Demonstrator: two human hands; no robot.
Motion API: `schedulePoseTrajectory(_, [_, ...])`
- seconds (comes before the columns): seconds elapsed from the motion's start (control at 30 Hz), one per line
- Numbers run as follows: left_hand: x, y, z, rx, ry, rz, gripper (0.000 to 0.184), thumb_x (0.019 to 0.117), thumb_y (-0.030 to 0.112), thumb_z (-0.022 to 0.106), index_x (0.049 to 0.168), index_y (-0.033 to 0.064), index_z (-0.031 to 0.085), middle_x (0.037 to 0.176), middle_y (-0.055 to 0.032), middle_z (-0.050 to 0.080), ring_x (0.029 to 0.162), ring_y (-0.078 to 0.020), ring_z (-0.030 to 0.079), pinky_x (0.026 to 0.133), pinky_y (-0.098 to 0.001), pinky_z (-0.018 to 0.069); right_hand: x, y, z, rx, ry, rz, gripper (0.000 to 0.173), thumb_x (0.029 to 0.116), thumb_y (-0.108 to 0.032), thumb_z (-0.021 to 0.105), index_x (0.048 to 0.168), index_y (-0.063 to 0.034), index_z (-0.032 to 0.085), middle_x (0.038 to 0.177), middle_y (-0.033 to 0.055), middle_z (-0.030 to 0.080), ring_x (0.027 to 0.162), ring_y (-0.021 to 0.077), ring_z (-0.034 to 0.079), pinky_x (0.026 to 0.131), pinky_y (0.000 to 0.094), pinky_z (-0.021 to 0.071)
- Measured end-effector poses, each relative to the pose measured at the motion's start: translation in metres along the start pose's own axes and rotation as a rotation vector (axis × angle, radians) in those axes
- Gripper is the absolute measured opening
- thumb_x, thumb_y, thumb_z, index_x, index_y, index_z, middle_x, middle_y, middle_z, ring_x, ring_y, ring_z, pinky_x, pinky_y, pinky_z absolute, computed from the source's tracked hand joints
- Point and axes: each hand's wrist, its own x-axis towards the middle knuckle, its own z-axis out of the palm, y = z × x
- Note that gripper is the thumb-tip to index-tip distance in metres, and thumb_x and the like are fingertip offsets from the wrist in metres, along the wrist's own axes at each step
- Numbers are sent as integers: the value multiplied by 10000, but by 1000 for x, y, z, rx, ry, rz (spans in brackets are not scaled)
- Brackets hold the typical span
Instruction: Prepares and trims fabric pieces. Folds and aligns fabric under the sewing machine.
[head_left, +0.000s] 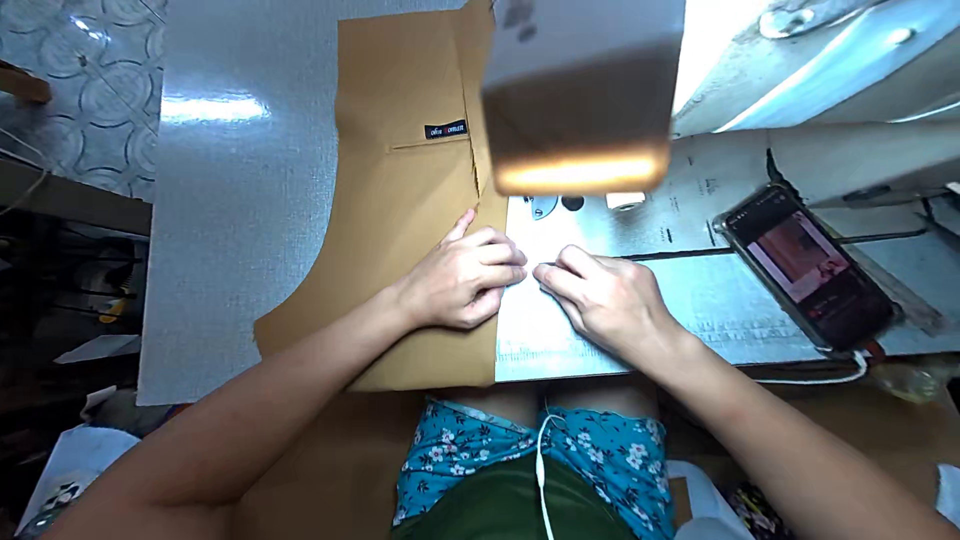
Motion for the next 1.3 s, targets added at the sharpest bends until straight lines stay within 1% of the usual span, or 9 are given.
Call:
schedulePoseTrajectory(0.13, [11, -24, -7, -19, -9, 10, 385, 952, 230, 440, 1078, 96, 778, 1165, -85, 735, 1196, -313, 648, 1074, -703, 338, 18, 11, 3, -11, -2, 26, 193, 954, -80, 593, 1003, -77, 780, 826, 122, 639, 595, 280, 617, 454, 388, 447])
schedulePoseTrajectory(0.27, [16, -48, -10, 68, 7, 66, 422, 982, 314, 431, 1090, 107, 783, 1172, -100, 746, 1201, -309, 654, 1108, -676, 314, 28, 15, 13, -69, 74, 61, 180, 964, -97, 615, 1014, -102, 788, 933, 140, 735, 681, 326, 696, 509, 433, 511])
schedulePoseTrajectory(0.33, [17, -57, -9, 130, 13, 74, 426, 989, 348, 439, 1103, 124, 783, 1174, -83, 745, 1191, -298, 657, 1087, -657, 342, 29, 16, 19, -114, 136, 77, 174, 958, -110, 615, 1017, -102, 778, 885, 137, 728, 690, 325, 701, 513, 428, 509])
schedulePoseTrajectory(0.4, [20, -61, -10, 182, 24, 70, 414, 979, 346, 454, 1093, 119, 781, 1160, -82, 748, 1156, -303, 669, 1038, -649, 378, 30, 14, 22, -119, 154, 123, 200, 952, -106, 627, 1081, -97, 780, 874, 158, 722, 697, 342, 703, 529, 442, 521])
schedulePoseTrajectory(0.5, [23, -64, -11, 257, 33, 54, 401, 994, 345, 464, 1090, 115, 779, 1159, -78, 750, 1137, -310, 672, 1010, -625, 408, 31, 13, 24, -74, 154, 180, 253, 939, -66, 634, 1149, -93, 773, 927, 198, 712, 694, 372, 693, 527, 462, 526])
schedulePoseTrajectory(0.6, [25, -66, -11, 307, 36, 42, 399, 1000, 345, 460, 1089, 123, 780, 1152, -75, 755, 1113, -319, 685, 971, -613, 447, 30, 14, 25, -43, 157, 208, 267, 953, -67, 615, 1162, -110, 775, 931, 199, 685, 668, 360, 670, 509, 459, 511])
schedulePoseTrajectory(0.77, [27, -68, -11, 321, 39, 40, 377, 1007, 306, 464, 1070, 110, 779, 1159, -86, 752, 1123, -320, 684, 980, -587, 458, 30, 15, 25, -21, 161, 239, 267, 974, -103, 603, 1174, -126, 778, 917, 190, 672, 679, 346, 670, 522, 452, 516])
schedulePoseTrajectory(1.03, [32, -67, -13, 265, 52, 60, 362, 1008, 245, 469, 1088, 64, 773, 1140, -139, 750, 1072, -322, 705, 947, -479, 528, 28, 19, 27, -4, 135, 258, 297, 1004, -139, 558, 1211, -144, 771, 902, 172, 643, 658, 313, 647, 512, 437, 501])
schedulePoseTrajectory(1.3, [35, -69, -12, 251, 55, 58, 354, 1004, 221, 476, 1086, 47, 774, 1130, -147, 750, 1061, -321, 709, 948, -468, 541, 29, 20, 26, 6, 127, 272, 319, 975, -99, 558, 1205, -147, 775, 940, 184, 659, 661, 322, 659, 509, 452, 508])
